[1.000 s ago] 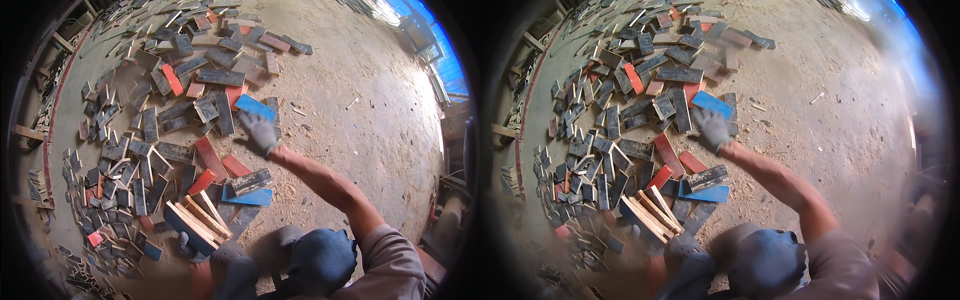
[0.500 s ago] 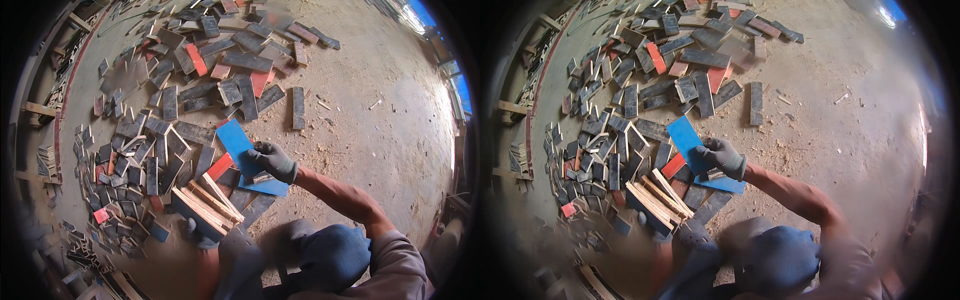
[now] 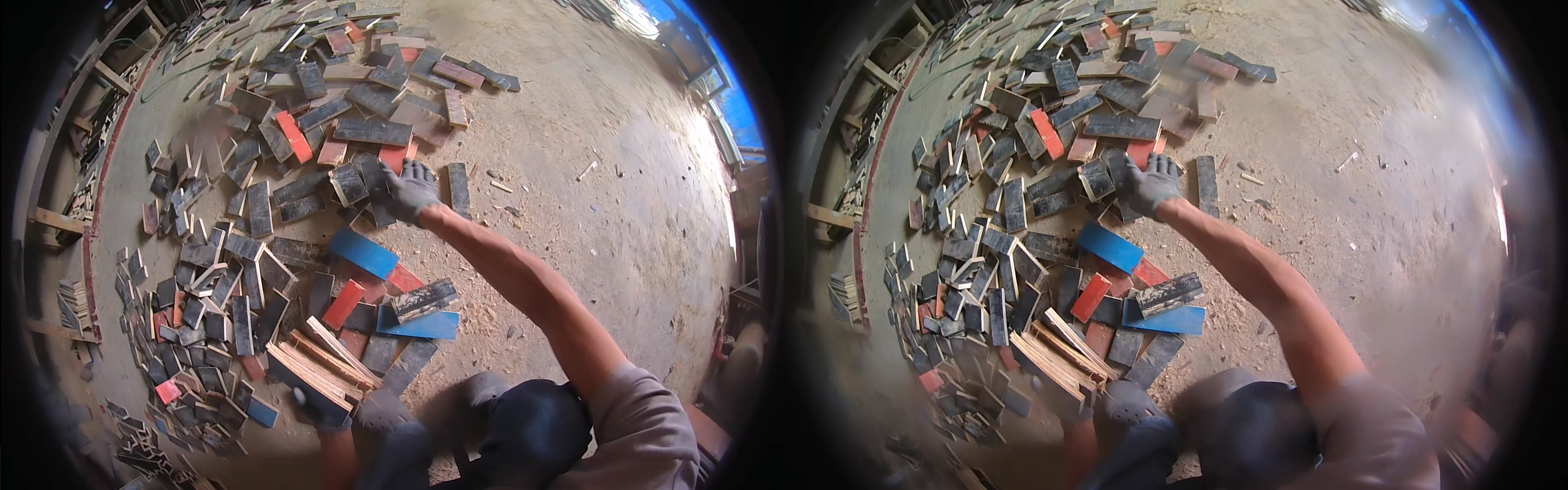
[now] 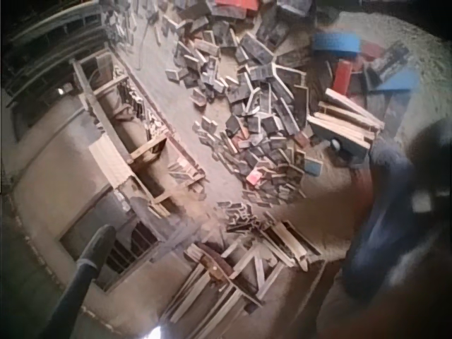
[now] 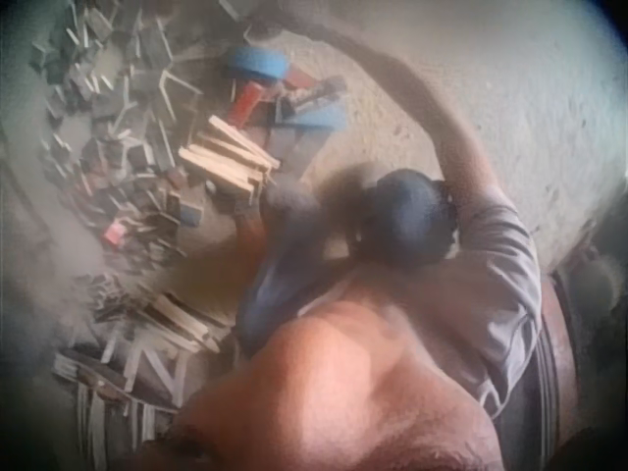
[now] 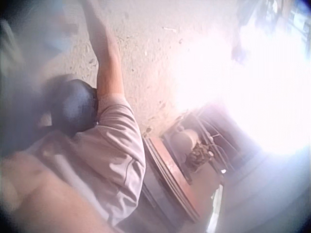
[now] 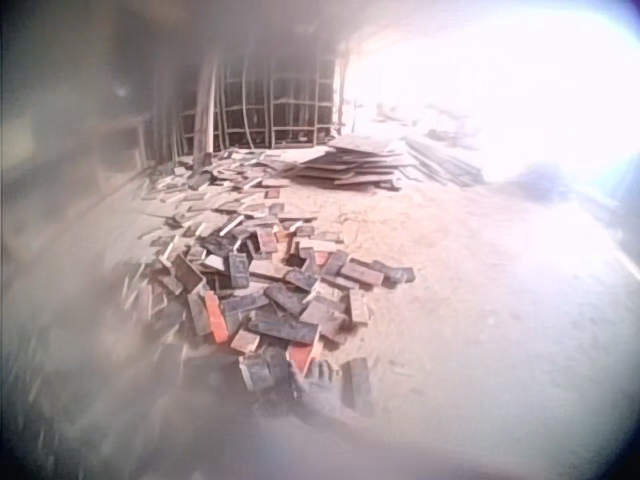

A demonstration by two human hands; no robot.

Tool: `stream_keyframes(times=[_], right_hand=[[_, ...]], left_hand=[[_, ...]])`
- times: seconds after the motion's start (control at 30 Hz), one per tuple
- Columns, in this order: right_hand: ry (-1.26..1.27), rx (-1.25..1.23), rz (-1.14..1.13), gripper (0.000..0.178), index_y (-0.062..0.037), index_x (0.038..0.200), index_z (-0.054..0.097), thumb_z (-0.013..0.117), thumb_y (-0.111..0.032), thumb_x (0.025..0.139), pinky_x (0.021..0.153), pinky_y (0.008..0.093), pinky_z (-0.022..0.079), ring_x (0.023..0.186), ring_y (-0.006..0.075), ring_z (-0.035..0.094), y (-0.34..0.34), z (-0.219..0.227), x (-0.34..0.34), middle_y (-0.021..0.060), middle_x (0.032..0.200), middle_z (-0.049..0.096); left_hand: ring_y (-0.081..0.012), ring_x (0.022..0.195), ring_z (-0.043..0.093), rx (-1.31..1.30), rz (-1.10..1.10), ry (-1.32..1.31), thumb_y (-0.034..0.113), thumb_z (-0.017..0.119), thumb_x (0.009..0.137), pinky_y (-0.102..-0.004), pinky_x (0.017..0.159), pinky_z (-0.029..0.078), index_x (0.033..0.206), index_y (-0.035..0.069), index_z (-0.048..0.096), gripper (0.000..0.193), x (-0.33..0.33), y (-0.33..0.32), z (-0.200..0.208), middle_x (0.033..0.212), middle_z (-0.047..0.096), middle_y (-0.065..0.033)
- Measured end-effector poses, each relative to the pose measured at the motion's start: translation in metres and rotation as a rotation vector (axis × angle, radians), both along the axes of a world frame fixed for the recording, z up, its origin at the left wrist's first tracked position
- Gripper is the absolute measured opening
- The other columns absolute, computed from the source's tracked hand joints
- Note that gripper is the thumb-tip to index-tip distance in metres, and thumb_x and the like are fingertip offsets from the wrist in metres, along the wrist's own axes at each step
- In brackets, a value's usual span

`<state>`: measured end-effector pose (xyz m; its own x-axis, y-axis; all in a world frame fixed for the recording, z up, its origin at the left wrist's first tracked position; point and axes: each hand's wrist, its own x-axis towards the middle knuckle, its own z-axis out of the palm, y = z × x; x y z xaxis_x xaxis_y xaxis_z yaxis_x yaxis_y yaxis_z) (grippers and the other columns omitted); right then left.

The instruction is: The person sorts through a pile of small wood pieces on the floor, then stands and uses a handheld electric sander to smooth the edges of several pieces on a workbench. The person handles each piece individually, sanding multiple sides before placing it aside.

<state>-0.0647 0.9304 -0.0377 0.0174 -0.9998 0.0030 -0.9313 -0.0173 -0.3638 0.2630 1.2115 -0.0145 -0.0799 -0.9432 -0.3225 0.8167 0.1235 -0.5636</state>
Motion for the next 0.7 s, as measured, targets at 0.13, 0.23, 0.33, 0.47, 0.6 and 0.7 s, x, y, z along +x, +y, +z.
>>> stream_keyframes(times=[0.13, 0.23, 0.33, 0.47, 0.6, 0.7], right_hand=[[-0.155, 0.013, 0.445, 0.049, -0.0370, 0.136, 0.061, 0.066, -0.041, 0.087, 0.114, 0.0600, 0.033, 0.131, 0.0475, 0.048, -0.035, -0.021, 0.026, 0.0180, 0.139, 0.058], [-0.374, 0.129, 0.207, 0.026, -0.0279, 0.111, 0.075, 0.066, -0.036, 0.087, 0.091, 0.0487, 0.055, 0.100, 0.0374, 0.069, -0.043, -0.024, 0.010, 0.0109, 0.112, 0.073], [-0.106, -0.183, -0.095, 0.056, -0.0096, 0.129, 0.058, 0.071, -0.042, 0.086, 0.096, 0.0506, 0.050, 0.115, 0.0396, 0.063, -0.075, -0.009, -0.036, 0.0205, 0.123, 0.066], [0.162, -0.016, -0.064, 0.075, -0.0130, 0.139, 0.055, 0.075, -0.054, 0.079, 0.104, 0.0497, 0.045, 0.126, 0.0393, 0.056, -0.114, -0.018, -0.038, 0.0185, 0.134, 0.060], [-0.249, 0.079, 0.061, 0.046, -0.0130, 0.117, 0.071, 0.076, -0.041, 0.081, 0.094, 0.0471, 0.052, 0.111, 0.0381, 0.065, -0.128, -0.012, 0.004, 0.0129, 0.119, 0.070], [-0.273, -0.591, -0.050, 0.044, -0.0114, 0.125, 0.066, 0.059, -0.005, 0.082, 0.105, 0.0446, 0.046, 0.122, 0.0395, 0.058, -0.133, -0.029, -0.012, 0.0185, 0.131, 0.064]], left_hand=[[-0.0351, 0.147, 0.031, -0.163, -0.206, -0.729, 0.056, 0.055, 0.097, -0.0594, 0.120, 0.025, 0.161, 0.017, 0.029, 0.079, 0.040, 0.030, -0.064, 0.166, 0.026, -0.0106], [-0.0368, 0.149, 0.027, -0.101, -0.246, -0.838, 0.042, 0.068, 0.090, -0.0605, 0.122, 0.021, 0.161, 0.015, 0.025, 0.088, 0.047, 0.038, -0.068, 0.166, 0.024, -0.0131], [-0.0389, 0.150, 0.024, -0.169, -0.277, -0.651, 0.036, 0.076, 0.085, -0.0626, 0.122, 0.019, 0.161, 0.014, 0.024, 0.096, 0.030, 0.026, -0.035, 0.166, 0.023, -0.0152], [-0.0403, 0.152, 0.020, -0.317, -0.286, -0.558, 0.037, 0.079, 0.084, -0.0651, 0.121, 0.016, 0.162, 0.015, 0.021, 0.100, 0.029, 0.015, -0.014, 0.168, 0.018, -0.0164], [-0.0396, 0.152, 0.020, -0.202, -0.266, -0.628, 0.040, 0.077, 0.086, -0.0666, 0.121, 0.016, 0.163, 0.016, 0.018, 0.100, 0.033, 0.028, -0.007, 0.168, 0.017, -0.0160], [-0.0340, 0.138, 0.044, -0.174, -0.303, -0.827, 0.043, 0.061, 0.096, -0.0560, 0.111, 0.038, 0.156, 0.010, 0.035, 0.073, 0.012, 0.017, 0.026, 0.155, 0.040, -0.0161]])
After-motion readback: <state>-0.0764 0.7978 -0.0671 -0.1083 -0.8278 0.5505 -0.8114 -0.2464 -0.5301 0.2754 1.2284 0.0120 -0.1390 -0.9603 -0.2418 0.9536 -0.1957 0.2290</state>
